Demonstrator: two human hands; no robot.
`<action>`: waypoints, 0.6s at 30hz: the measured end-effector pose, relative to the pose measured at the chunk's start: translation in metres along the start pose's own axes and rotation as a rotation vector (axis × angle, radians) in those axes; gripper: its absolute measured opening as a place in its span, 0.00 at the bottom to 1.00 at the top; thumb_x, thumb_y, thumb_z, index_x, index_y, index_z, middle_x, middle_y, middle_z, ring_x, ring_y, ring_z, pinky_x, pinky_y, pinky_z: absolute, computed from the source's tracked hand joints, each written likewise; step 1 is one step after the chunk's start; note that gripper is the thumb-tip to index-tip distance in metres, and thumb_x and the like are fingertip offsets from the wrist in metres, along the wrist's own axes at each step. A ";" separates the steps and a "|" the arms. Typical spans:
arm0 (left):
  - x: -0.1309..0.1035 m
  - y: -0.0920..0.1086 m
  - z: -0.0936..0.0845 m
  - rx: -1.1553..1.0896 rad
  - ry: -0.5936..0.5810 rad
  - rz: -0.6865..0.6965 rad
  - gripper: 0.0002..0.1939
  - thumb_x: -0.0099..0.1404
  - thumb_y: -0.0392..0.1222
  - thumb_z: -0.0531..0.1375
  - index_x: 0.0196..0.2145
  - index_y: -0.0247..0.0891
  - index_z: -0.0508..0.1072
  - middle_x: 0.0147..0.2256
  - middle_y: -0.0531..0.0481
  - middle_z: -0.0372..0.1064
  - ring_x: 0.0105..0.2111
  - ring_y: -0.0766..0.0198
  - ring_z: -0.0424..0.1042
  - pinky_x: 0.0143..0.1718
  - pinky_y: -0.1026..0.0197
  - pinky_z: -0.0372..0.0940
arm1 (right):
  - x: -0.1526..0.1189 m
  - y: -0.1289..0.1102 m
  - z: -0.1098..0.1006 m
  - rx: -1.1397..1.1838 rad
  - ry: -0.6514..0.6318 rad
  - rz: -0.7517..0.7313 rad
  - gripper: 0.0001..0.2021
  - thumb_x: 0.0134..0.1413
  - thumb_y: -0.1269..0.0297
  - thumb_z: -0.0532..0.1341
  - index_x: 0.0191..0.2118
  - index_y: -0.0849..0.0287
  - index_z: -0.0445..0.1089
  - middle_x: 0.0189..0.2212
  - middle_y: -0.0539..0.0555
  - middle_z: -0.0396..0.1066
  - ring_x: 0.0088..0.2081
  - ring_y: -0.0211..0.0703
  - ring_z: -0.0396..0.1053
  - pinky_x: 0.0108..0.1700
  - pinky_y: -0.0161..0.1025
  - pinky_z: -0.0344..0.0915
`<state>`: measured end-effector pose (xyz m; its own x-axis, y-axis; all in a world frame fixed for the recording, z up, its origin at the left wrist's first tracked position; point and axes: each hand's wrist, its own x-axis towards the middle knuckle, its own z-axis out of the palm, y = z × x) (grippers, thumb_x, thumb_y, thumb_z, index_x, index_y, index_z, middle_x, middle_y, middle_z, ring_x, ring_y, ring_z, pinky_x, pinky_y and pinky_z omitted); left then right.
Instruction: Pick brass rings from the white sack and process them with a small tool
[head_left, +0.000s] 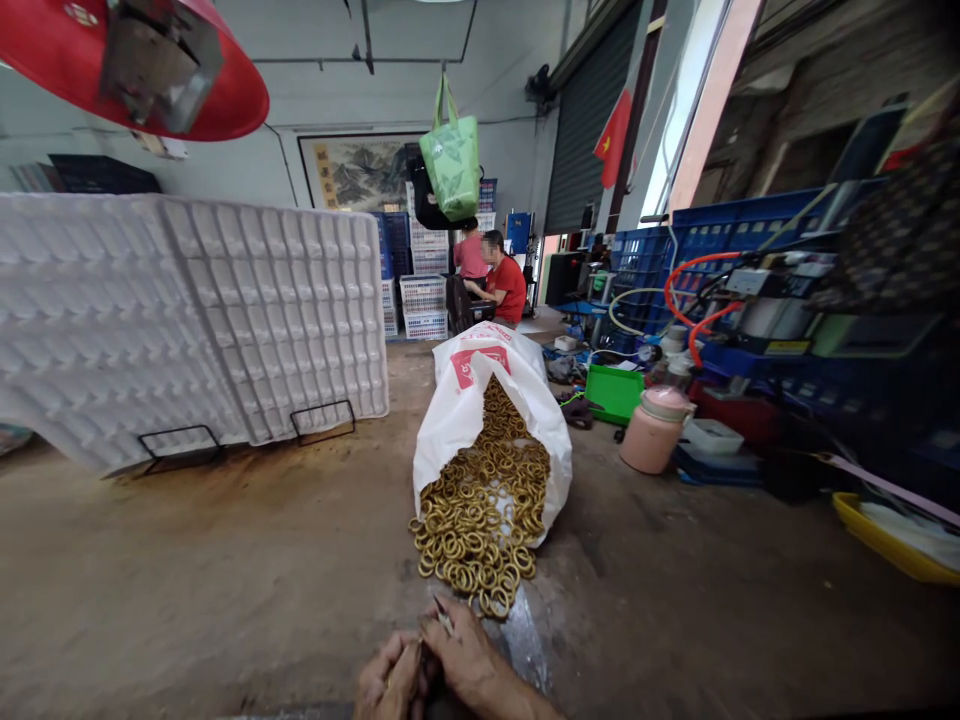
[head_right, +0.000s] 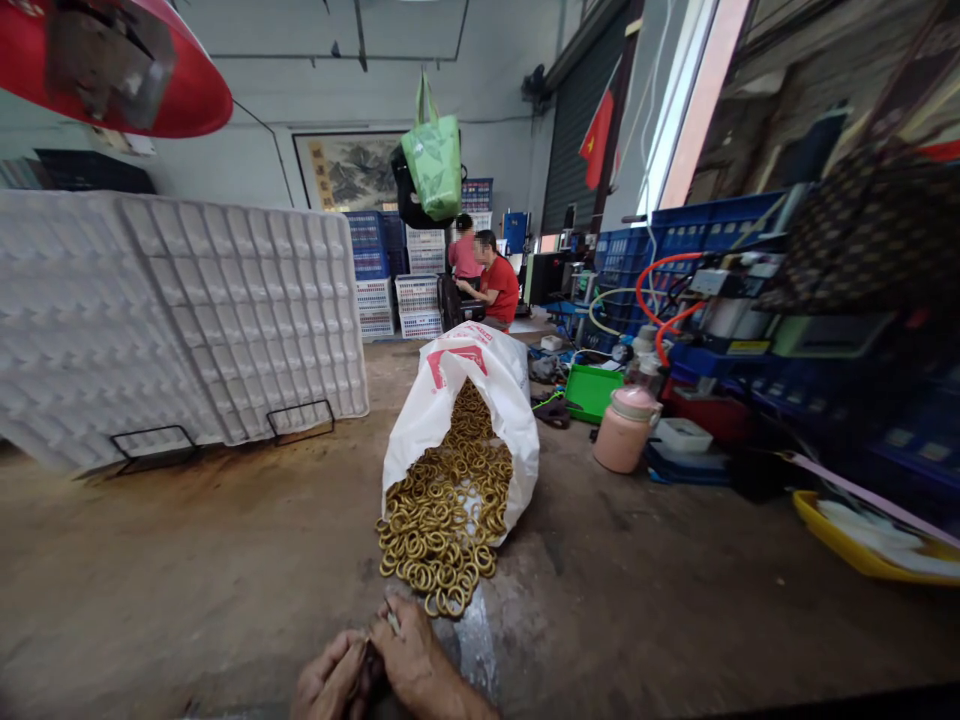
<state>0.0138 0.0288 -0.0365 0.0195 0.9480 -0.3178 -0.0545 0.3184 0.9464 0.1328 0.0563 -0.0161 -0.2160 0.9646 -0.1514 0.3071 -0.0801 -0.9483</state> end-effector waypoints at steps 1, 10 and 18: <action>-0.002 0.002 -0.001 0.021 -0.030 0.012 0.28 0.47 0.69 0.54 0.21 0.37 0.64 0.13 0.59 0.54 0.11 0.74 0.49 0.13 0.68 0.46 | 0.000 0.000 0.000 0.000 0.007 -0.006 0.07 0.49 0.63 0.50 0.29 0.58 0.62 0.25 0.48 0.64 0.30 0.36 0.61 0.33 0.31 0.58; -0.021 0.027 -0.007 -0.044 -0.125 0.069 0.17 0.56 0.54 0.55 0.26 0.35 0.65 0.18 0.57 0.57 0.15 0.73 0.55 0.13 0.70 0.53 | -0.004 0.000 0.001 0.109 -0.059 -0.054 0.07 0.51 0.61 0.51 0.26 0.58 0.59 0.19 0.45 0.61 0.23 0.34 0.58 0.28 0.32 0.57; -0.035 0.026 -0.014 -0.192 -0.126 0.065 0.14 0.56 0.51 0.57 0.26 0.35 0.64 0.20 0.57 0.57 0.16 0.74 0.54 0.14 0.70 0.52 | -0.013 -0.012 0.004 0.034 -0.091 -0.162 0.10 0.53 0.59 0.51 0.26 0.58 0.60 0.20 0.45 0.62 0.23 0.34 0.59 0.28 0.32 0.57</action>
<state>-0.0025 0.0038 -0.0016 0.1333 0.9627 -0.2353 -0.2486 0.2623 0.9324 0.1284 0.0437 -0.0037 -0.3431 0.9391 -0.0192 0.2303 0.0643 -0.9710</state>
